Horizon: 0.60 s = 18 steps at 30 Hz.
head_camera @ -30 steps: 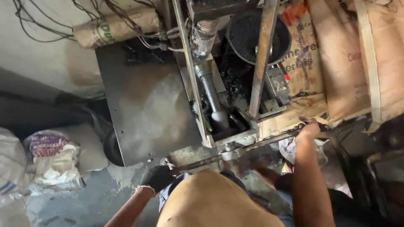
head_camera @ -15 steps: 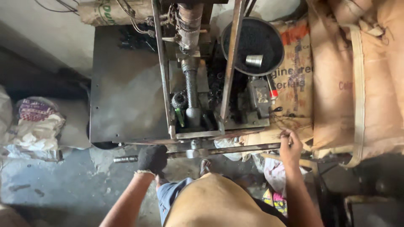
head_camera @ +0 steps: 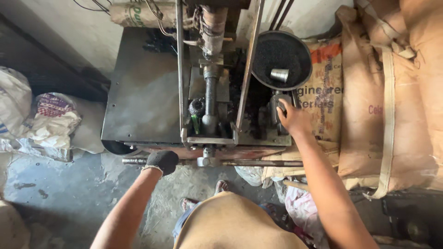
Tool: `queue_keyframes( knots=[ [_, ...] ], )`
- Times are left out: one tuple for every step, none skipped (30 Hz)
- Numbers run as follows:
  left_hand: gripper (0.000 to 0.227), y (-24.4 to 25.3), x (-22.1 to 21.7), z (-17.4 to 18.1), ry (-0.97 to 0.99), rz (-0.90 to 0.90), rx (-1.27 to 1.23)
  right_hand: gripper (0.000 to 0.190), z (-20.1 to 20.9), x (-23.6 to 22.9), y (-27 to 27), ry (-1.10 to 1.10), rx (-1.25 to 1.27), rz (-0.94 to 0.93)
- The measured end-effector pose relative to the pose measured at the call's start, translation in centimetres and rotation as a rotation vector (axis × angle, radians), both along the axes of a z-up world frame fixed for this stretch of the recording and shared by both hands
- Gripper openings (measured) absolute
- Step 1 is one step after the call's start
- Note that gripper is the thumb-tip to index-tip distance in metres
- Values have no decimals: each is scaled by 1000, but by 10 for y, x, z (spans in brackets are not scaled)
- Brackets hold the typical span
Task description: The person operates a manual press machine by turning a crank and placing small metal pieces into a mold. They repeatedly cycle the press and remove the formed pieces, placing them into a container.
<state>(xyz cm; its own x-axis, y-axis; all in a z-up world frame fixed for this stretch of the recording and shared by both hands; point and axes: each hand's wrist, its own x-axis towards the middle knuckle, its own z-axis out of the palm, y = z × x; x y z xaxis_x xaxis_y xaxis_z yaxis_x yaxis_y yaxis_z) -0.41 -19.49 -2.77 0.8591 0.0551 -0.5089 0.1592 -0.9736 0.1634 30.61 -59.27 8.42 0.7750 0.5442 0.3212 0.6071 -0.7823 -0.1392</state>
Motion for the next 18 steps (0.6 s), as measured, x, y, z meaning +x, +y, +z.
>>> queue_keyframes(
  knots=[
    [24, 1, 1, 2, -7, 28, 9, 29, -3, 5, 0, 5, 18, 24],
    [23, 0, 1, 3, -17, 23, 22, 28, -6, 11, 0, 10, 36, 49],
    [22, -1, 0, 4, -26, 16, 34, 26, -10, 16, 0, -2, 21, 38],
    [21, -2, 0, 4, -35, 8, 45, 25, -14, 22, 1, -13, 6, 27],
    [21, -3, 1, 5, -50, 17, 30, 23, -17, 29, 2, -27, -11, 16],
    [20, -2, 2, 5, -66, 26, 14, 23, -21, 37, 4, -4, 26, -36],
    [20, -3, 2, 5, -77, 36, -4, 24, -25, 43, 6, 24, 60, -87],
    [20, -4, 3, 5, -69, 36, -18, 24, -29, 48, 8, 52, 95, -137],
    [20, -2, 3, 7, -59, 35, -28, 24, -34, 51, 11, 50, 94, -139],
    [20, 1, 3, 9, -49, 33, -39, 23, -37, 54, 14, 47, 93, -141],
    [21, 1, 4, 10, -17, -15, -28, 23, -40, 54, 13, 46, 88, -144],
    [21, 1, 6, 12, 15, -62, -16, 23, -42, 54, 11, 54, 73, -155],
    [22, 2, 8, 14, 48, -109, -4, 23, -41, 56, 11, 64, 61, -165],
    [23, 2, 11, 16, 51, -121, -8, 24, -40, 57, 11, 73, 48, -175],
    [25, 3, 12, 19, 58, -135, -9, 24, -40, 55, 11, 84, 59, -185],
    [26, 4, 12, 23, 66, -148, -10, 25, -39, 53, 12, 95, 71, -195],
    [27, 3, 13, 26, 64, -128, -36, 25, -37, 52, 12, 102, 80, -205],
    [28, 3, 14, 29, 62, -108, -63, 26, -34, 51, 12, 115, 95, -198]
  ],
)
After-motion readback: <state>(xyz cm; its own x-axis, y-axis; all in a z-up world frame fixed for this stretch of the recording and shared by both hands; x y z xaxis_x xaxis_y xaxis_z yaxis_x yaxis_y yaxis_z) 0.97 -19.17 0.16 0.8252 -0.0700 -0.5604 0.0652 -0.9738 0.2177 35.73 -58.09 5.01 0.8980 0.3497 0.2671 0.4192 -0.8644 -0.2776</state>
